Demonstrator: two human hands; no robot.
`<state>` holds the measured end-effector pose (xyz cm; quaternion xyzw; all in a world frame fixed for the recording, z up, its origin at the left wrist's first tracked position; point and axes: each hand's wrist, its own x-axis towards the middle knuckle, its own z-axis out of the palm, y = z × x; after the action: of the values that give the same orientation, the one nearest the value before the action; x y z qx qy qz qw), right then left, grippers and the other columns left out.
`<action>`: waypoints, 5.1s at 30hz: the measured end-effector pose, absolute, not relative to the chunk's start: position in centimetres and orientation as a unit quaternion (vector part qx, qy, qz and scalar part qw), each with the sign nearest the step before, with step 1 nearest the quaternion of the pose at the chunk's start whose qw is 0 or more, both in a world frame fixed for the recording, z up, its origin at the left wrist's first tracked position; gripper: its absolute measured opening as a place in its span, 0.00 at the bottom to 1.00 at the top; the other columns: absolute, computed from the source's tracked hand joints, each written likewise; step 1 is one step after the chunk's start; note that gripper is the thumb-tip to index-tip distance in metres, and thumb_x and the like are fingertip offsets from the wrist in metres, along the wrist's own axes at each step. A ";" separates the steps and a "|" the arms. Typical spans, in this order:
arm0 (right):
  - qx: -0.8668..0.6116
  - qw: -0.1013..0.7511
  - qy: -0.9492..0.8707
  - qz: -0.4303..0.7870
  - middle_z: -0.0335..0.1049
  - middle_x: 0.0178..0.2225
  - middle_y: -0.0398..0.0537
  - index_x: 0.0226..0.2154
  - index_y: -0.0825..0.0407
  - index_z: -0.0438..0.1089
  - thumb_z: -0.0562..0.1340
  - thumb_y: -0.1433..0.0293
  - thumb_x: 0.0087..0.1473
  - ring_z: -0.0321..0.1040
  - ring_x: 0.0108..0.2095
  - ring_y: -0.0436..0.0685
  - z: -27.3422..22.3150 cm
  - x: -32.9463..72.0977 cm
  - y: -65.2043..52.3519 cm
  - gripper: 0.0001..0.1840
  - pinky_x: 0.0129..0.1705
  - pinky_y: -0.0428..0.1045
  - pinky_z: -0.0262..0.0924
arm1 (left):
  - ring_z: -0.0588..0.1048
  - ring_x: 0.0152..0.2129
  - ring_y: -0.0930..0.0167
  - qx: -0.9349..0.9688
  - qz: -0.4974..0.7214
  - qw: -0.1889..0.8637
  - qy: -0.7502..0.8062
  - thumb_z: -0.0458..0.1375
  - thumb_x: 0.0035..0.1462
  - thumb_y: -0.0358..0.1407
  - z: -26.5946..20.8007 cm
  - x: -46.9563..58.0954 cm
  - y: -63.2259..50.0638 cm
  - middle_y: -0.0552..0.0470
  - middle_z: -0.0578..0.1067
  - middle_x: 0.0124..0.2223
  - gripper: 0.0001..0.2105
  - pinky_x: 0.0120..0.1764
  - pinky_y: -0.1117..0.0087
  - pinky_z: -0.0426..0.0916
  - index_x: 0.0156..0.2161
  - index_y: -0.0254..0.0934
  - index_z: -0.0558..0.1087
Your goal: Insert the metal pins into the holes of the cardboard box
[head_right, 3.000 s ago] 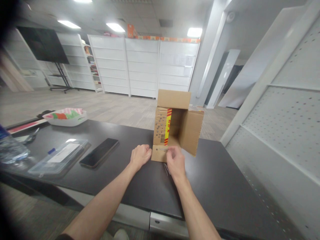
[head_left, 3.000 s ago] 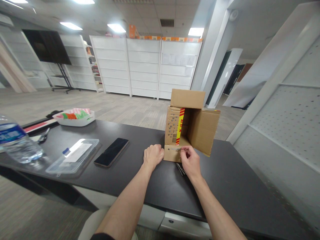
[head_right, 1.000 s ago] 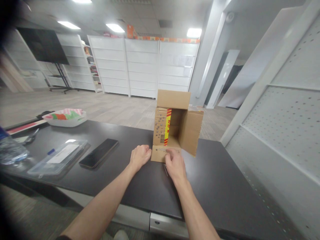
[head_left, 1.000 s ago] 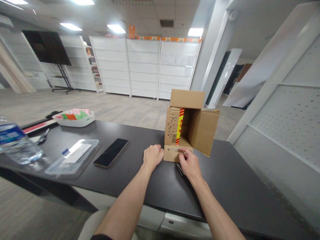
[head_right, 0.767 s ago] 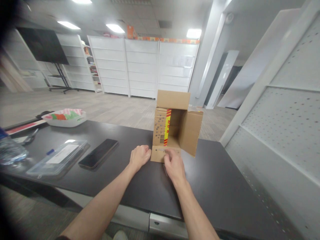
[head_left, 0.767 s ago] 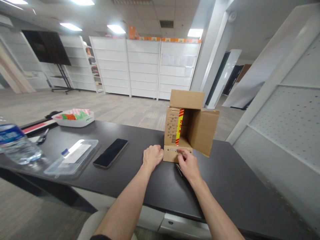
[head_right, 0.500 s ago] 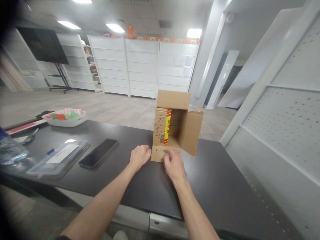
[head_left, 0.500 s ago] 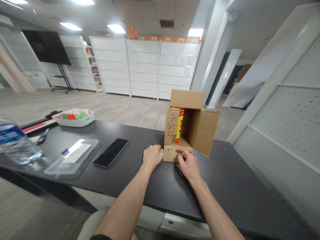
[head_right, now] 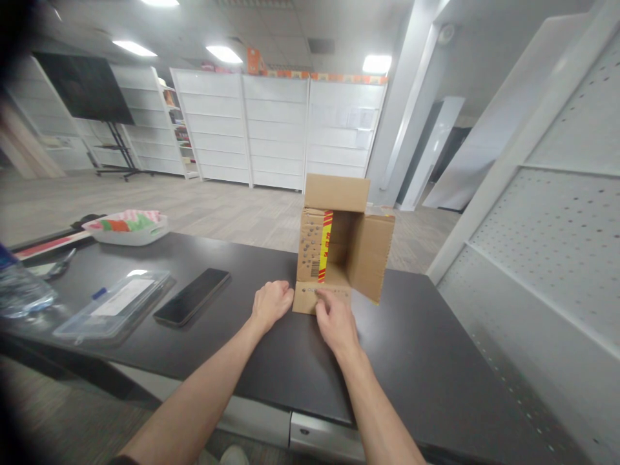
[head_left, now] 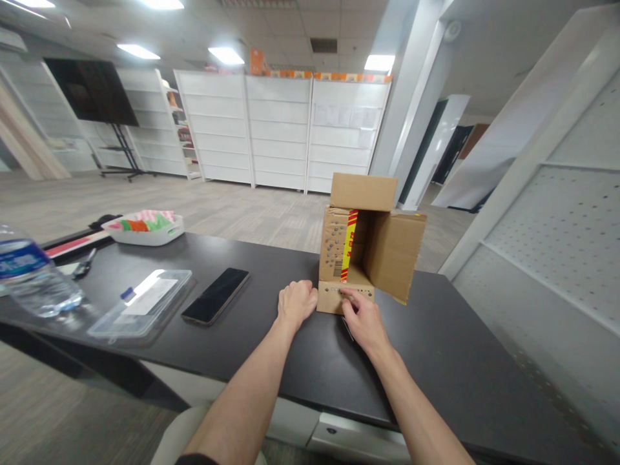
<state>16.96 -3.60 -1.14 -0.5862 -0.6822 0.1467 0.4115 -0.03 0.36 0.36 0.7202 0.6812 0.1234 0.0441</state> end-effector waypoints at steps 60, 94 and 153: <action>-0.554 0.365 -0.725 0.185 0.76 0.34 0.45 0.34 0.50 0.76 0.52 0.69 0.50 0.71 0.32 0.55 -0.3 17.7 -4.3 0.17 0.37 0.48 0.63 | 0.76 0.36 0.63 0.716 0.116 0.058 0.686 0.45 0.57 0.37 0.8 0.1 0.2 0.43 0.77 0.38 0.15 0.36 0.67 0.66 0.35 0.39 0.74; -0.480 0.236 -0.837 0.116 0.68 0.28 0.42 0.39 0.50 0.71 0.57 0.77 0.42 0.63 0.33 0.53 1.3 16.3 -6.0 0.19 0.39 0.48 0.51 | 0.76 0.36 0.63 0.718 0.122 0.054 0.683 0.44 0.57 0.37 0.7 0.1 0.3 0.43 0.77 0.37 0.15 0.36 0.67 0.66 0.35 0.39 0.74; -0.548 0.426 -0.711 0.111 0.64 0.24 0.42 0.27 0.50 0.60 0.53 0.70 0.49 0.60 0.25 0.52 -0.4 17.2 -4.7 0.03 0.29 0.46 0.51 | 0.75 0.35 0.63 0.716 0.123 0.053 0.685 0.45 0.56 0.37 0.2 0.0 0.5 0.44 0.77 0.37 0.15 0.35 0.67 0.65 0.34 0.39 0.74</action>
<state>17.16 -4.69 -0.39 -0.5482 -0.7112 0.1109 0.4259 0.02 0.53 0.25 0.7163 0.6849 0.1227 0.0533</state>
